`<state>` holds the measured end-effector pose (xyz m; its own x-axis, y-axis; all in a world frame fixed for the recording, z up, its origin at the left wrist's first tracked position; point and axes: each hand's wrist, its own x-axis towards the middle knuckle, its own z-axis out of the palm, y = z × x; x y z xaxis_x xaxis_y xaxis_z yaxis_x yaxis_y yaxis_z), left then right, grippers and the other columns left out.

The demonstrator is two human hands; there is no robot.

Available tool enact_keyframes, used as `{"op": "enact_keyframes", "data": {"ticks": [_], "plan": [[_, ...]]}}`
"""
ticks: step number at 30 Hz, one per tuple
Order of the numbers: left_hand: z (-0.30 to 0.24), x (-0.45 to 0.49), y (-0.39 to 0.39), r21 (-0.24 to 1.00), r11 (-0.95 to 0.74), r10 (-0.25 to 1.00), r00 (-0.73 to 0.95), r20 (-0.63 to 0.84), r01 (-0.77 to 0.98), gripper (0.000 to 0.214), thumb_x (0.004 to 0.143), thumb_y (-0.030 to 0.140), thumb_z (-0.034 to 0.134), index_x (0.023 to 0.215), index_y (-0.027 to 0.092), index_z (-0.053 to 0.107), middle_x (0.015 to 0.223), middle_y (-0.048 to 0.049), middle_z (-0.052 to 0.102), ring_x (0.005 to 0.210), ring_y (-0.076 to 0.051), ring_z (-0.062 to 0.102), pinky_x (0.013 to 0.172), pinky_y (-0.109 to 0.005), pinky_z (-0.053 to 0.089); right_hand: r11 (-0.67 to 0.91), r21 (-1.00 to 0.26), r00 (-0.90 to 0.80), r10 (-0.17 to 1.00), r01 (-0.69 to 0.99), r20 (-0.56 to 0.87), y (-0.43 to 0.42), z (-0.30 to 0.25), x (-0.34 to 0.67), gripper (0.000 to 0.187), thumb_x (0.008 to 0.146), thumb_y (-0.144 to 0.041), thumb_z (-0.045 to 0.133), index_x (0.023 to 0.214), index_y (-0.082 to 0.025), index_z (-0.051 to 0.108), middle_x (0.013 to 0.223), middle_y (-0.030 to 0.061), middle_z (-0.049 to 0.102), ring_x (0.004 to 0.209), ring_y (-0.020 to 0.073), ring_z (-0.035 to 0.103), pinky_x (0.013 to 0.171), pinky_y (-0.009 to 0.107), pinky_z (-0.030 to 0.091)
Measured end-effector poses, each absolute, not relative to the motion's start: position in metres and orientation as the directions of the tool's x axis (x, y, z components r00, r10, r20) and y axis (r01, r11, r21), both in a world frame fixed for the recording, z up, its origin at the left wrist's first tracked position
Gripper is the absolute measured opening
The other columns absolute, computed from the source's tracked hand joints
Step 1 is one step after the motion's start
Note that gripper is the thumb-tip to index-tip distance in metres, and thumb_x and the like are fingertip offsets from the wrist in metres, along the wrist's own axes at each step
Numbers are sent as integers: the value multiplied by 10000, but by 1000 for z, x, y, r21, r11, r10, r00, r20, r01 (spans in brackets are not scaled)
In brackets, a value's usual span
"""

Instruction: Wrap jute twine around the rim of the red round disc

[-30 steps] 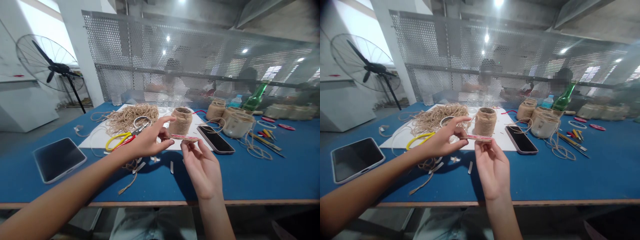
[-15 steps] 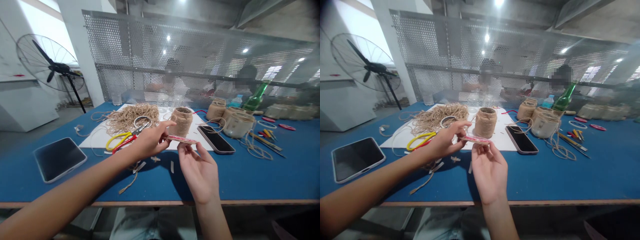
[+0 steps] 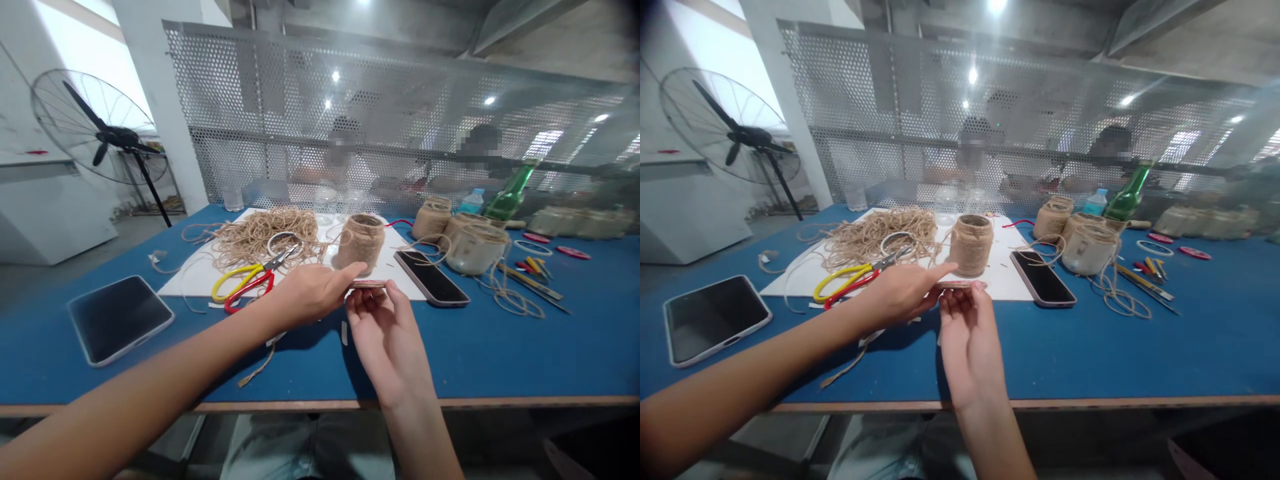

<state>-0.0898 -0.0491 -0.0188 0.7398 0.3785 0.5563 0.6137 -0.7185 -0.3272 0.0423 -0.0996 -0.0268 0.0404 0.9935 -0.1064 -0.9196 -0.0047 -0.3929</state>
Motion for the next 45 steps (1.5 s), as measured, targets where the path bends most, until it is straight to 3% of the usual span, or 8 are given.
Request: {"op": "enact_keyframes", "data": {"ticks": [5,10,22,32,38,45], "plan": [[-18,-90,-50,-476,-652,293,776,558,589,368,859,158,357,1215,106,279,679,-20,597,601,-148,561,557,-252,395,52,-445,98,992,-894,-81,-96,-30,46,75,737,-226,584,739,-152,575,700,-23,594,673,63,560,756,202,459],[-14,-91,-50,-550,-630,237,810,536,548,271,868,149,349,1137,121,335,638,11,574,567,-132,533,549,-251,374,-22,-421,22,995,-907,-98,-93,-30,50,91,750,-222,569,710,-141,575,670,-12,596,677,72,571,749,210,475],[-15,-92,-48,-523,-633,254,791,557,571,256,862,197,375,1111,139,384,664,-2,566,612,-131,544,556,-255,387,-12,-430,41,993,-903,-113,-91,-28,54,85,766,-145,517,736,-102,583,707,34,619,725,93,595,771,226,496],[-15,-94,-49,-414,-670,389,767,511,616,205,886,199,318,1081,182,379,794,-14,550,656,-135,554,540,-241,397,38,-416,70,996,-909,-62,-90,-30,57,69,770,-161,523,749,-120,575,723,20,609,756,92,589,834,262,481],[-14,-93,-48,-441,-679,361,790,496,587,140,885,180,305,967,165,417,770,-12,527,644,-133,536,543,-245,393,31,-390,41,999,-920,-17,-92,-28,59,42,758,-170,540,759,-136,564,720,-1,584,748,87,571,858,282,467],[-12,-92,-50,-436,-698,341,798,497,569,148,879,193,327,974,158,436,772,-18,538,642,-135,533,551,-250,406,53,-468,71,997,-882,-21,-91,-29,58,76,687,-89,536,745,-112,581,736,22,606,754,95,581,831,259,481]]}}
